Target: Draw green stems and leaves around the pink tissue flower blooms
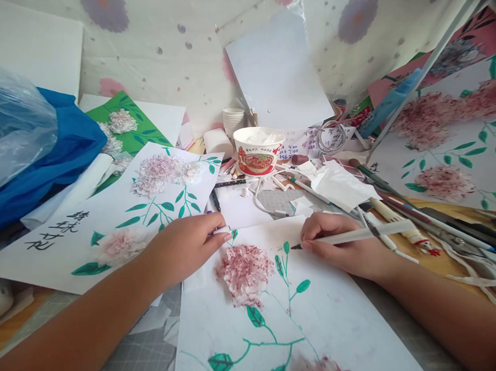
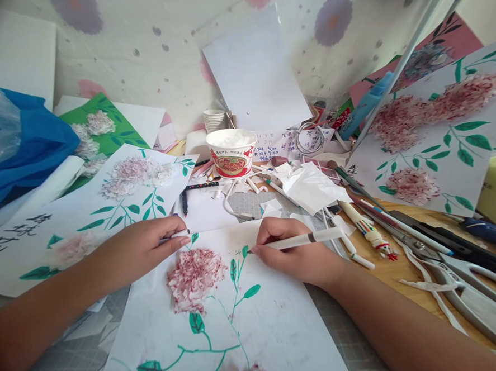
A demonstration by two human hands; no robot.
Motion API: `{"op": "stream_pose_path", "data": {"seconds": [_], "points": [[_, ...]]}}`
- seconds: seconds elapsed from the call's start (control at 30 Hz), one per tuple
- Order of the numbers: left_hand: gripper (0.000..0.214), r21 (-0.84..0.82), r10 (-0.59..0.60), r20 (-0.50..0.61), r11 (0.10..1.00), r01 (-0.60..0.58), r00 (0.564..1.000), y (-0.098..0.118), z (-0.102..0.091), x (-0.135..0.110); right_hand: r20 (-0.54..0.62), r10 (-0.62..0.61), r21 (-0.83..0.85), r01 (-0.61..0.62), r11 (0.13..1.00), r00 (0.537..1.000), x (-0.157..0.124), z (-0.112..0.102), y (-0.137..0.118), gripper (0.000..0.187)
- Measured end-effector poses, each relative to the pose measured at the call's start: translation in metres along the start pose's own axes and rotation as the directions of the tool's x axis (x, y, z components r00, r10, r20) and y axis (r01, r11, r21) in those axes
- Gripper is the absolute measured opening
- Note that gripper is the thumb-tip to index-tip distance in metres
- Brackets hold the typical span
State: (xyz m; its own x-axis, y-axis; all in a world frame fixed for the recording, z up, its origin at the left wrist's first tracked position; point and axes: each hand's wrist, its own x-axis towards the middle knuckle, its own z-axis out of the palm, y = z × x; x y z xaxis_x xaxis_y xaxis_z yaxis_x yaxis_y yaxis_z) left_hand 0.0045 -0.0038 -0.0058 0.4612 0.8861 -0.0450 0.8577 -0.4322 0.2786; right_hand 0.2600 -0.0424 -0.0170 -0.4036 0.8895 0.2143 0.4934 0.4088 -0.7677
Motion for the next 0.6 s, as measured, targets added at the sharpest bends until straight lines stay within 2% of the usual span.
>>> {"op": "stream_pose_path", "data": {"seconds": [0.13, 0.3, 0.6], "points": [[0.023, -0.001, -0.009, -0.002, 1.000, 0.009, 1.000, 0.0008, -0.0006, 0.0005, 0.035, -0.015, -0.124, 0.019, 0.992, 0.999, 0.0036, -0.0008, 0.0005, 0.008], [0.023, -0.001, -0.011, 0.004, 1.000, 0.011, 1.000, 0.0008, -0.0014, 0.0001, 0.035, 0.011, -0.167, -0.005, 0.986, 0.999, 0.0054, -0.0001, 0.0019, 0.008], [0.023, 0.006, -0.025, 0.018, 1.000, 0.024, 1.000, 0.0013, -0.0009, 0.0006, 0.041, -0.024, -0.170, 0.030, 0.985, 0.999, 0.0056, -0.0005, 0.0026, 0.008]]}}
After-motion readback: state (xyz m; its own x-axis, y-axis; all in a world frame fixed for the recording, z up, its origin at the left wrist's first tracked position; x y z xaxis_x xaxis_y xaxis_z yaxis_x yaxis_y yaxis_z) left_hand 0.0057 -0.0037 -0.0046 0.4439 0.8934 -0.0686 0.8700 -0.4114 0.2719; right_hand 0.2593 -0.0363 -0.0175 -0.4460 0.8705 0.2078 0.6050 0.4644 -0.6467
